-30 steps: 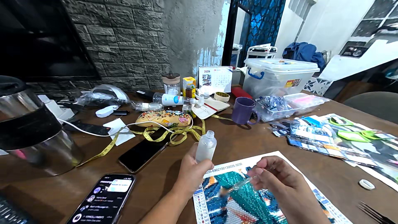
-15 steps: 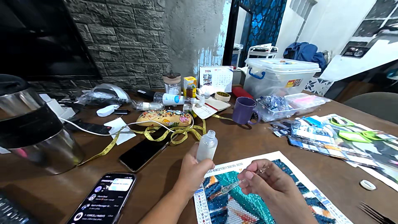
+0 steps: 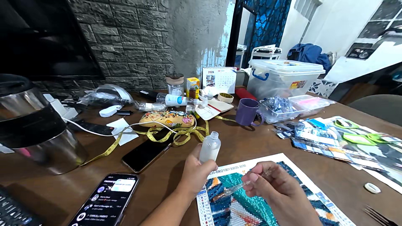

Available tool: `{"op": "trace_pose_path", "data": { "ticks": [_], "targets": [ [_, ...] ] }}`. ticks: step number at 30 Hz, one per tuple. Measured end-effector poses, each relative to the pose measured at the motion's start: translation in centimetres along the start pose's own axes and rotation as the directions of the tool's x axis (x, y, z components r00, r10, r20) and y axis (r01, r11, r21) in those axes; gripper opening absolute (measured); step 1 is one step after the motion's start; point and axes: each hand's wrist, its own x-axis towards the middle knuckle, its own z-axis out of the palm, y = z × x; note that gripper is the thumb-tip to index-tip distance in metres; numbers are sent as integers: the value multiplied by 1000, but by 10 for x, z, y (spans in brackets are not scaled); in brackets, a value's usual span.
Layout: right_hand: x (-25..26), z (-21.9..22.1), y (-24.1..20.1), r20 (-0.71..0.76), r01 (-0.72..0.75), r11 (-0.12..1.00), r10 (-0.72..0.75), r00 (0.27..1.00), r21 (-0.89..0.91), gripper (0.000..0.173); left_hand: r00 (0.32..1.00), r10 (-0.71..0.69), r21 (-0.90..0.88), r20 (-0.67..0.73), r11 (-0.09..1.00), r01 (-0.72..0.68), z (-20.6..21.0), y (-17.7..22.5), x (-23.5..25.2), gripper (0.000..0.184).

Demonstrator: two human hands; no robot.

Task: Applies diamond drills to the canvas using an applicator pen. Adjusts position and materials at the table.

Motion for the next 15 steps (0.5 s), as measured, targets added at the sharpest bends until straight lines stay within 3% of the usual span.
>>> {"op": "trace_pose_path", "data": {
  "ticks": [10,15],
  "targets": [
    [3,-10,-1,-84,12,996,-19,996,-87,12,1000,3,22,2,1000,-3,0,0,0,42],
    [-1,-5,0,-13,27,999,-27,1000,-17,13,1000,3,34,-3,999,-3,0,0,0,43]
  ]
}}
